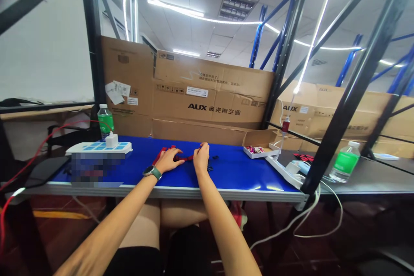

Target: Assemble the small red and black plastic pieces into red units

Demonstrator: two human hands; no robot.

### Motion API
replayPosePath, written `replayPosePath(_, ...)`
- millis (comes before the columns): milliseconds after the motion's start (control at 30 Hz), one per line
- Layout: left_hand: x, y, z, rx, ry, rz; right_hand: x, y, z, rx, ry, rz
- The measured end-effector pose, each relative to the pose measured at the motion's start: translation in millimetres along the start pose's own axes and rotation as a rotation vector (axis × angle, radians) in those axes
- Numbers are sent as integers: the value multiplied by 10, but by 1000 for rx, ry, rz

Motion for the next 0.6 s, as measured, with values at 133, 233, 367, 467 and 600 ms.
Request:
replayPosePath(133,54,-63,7,-28,-62,-70,-65,67,-23,65,28,47)
replayPosePath(233,55,-72,-4,-24,-82,-48,45,69,-31,18,-64,-15)
replayPosePath(367,44,-58,-24,-5,-77,-5,202,-37,12,-125,-218,-59)
replayPosePath(467,50,-59,-49,30,-48,62,253,-113,68,-176,-305,-13)
replayPosePath(600,-36,-133,-82,17,96,150,333,-229,174,-255,-429,79)
Point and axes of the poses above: each hand's wrist, its own z-axis away from the middle knuckle, its own x-axis out of the palm, y = z × x, the point moved 8 cm from there along -z, towards the middle knuckle, and after that the axes turned 10 degrees about x, right-handed, at the moved point
